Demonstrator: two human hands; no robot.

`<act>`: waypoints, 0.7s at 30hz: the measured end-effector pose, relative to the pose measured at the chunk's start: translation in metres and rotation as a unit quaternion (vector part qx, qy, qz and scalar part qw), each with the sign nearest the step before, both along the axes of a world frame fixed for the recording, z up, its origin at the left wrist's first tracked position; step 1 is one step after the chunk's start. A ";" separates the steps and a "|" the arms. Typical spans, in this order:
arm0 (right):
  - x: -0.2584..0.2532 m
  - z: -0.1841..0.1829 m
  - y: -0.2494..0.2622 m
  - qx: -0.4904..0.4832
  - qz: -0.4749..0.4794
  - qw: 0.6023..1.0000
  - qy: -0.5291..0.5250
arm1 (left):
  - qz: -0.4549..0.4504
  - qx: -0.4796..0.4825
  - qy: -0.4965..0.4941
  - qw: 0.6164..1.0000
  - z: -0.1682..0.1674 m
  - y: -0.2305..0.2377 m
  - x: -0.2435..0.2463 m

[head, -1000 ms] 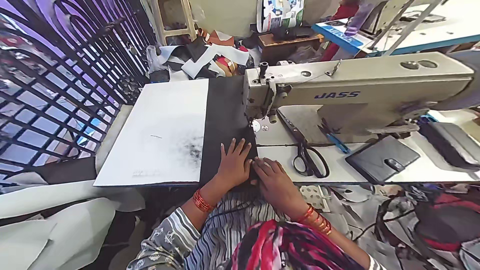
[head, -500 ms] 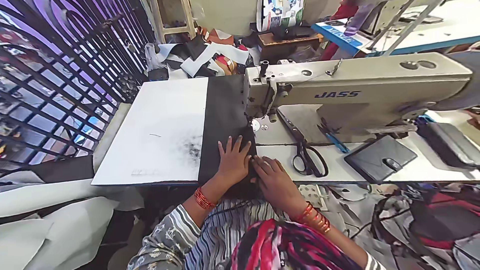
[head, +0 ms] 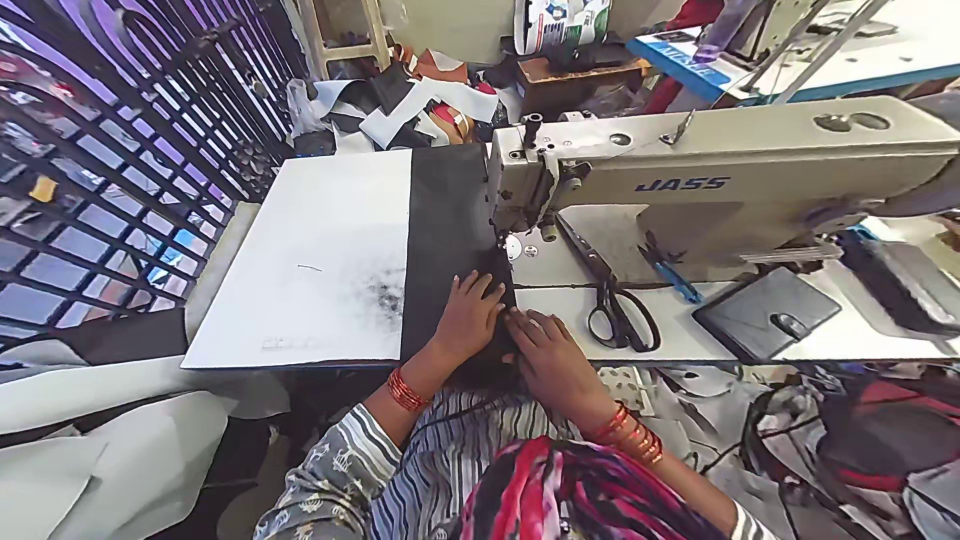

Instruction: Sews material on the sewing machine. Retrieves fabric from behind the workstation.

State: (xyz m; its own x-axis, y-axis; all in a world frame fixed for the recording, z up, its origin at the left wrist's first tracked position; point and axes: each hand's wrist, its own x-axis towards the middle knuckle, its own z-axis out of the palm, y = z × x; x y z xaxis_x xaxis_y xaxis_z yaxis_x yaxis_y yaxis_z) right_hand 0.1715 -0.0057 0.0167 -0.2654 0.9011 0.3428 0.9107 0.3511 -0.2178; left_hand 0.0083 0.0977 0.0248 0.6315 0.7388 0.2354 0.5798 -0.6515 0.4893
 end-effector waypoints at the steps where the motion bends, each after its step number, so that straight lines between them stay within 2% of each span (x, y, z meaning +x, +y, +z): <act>1: 0.000 0.000 0.001 0.000 0.001 1.000 -0.001 | 0.001 -0.006 0.012 1.000 0.001 0.001 0.000; 5: 0.001 0.003 0.002 -0.005 0.006 1.000 0.000 | 0.026 -0.070 0.124 0.989 0.016 0.000 0.002; 7: 0.001 0.002 0.002 -0.005 0.007 1.000 0.000 | 0.036 -0.055 0.102 0.993 0.013 0.000 0.002; 9: 0.001 0.002 0.002 0.001 0.008 1.000 0.003 | 0.031 -0.020 0.024 0.999 0.007 0.000 0.002; 11: 0.001 0.000 0.001 0.010 0.009 1.000 0.002 | 0.020 -0.028 0.010 0.999 0.008 0.001 0.003; 16: 0.000 0.003 0.002 0.003 0.008 1.000 -0.006 | 0.033 -0.122 0.174 0.977 0.026 -0.003 0.007; 17: 0.001 0.003 0.001 0.000 0.008 1.000 -0.005 | 0.035 -0.117 0.175 0.977 0.025 -0.003 0.006; 21: 0.001 0.003 0.001 -0.005 0.014 1.000 0.003 | 0.015 -0.043 0.036 0.998 0.011 -0.001 0.001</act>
